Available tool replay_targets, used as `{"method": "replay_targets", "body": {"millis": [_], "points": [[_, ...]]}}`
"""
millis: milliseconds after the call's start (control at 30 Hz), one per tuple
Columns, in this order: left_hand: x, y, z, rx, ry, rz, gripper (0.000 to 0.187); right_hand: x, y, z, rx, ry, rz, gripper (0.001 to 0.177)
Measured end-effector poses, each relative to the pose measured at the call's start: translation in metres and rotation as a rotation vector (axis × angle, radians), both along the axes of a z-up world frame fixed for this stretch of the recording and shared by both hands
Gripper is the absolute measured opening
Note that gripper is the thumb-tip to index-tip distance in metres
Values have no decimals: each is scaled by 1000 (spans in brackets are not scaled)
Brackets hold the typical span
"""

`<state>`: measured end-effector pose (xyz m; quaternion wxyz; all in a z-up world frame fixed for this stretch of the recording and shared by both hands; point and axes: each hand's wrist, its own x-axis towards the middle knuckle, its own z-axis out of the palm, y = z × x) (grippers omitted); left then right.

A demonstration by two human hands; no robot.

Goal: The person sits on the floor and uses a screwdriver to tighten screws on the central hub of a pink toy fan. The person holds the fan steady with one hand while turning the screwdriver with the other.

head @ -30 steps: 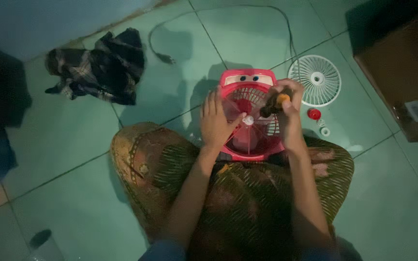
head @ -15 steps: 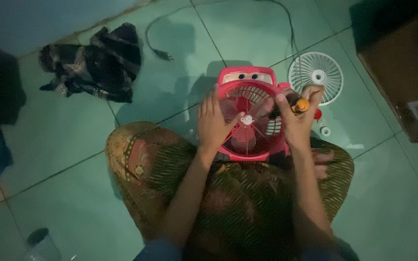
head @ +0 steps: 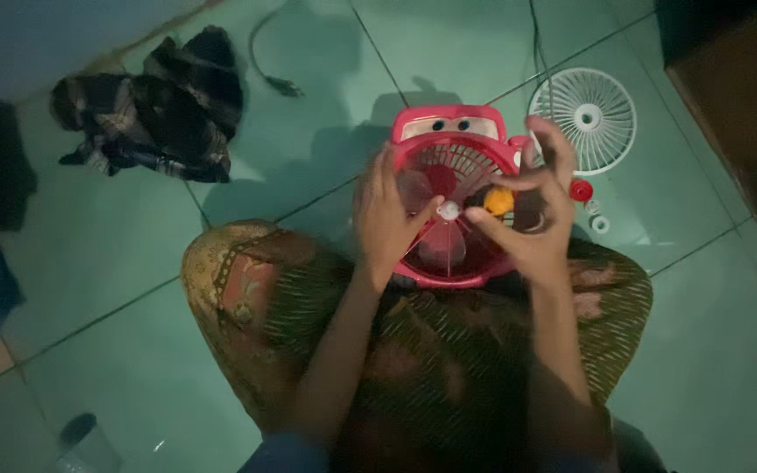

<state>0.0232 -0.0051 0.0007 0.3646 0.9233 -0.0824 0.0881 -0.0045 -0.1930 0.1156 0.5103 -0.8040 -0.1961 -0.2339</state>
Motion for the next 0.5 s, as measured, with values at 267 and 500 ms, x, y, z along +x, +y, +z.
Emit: {"method": "replay_targets", "body": {"millis": [267, 500], "points": [[2, 1, 11, 123, -119, 29, 99, 17, -5, -6, 271, 527, 75, 29], [-1, 0, 15, 16, -80, 6, 107, 7, 10, -16, 126, 293, 52, 38]]}}
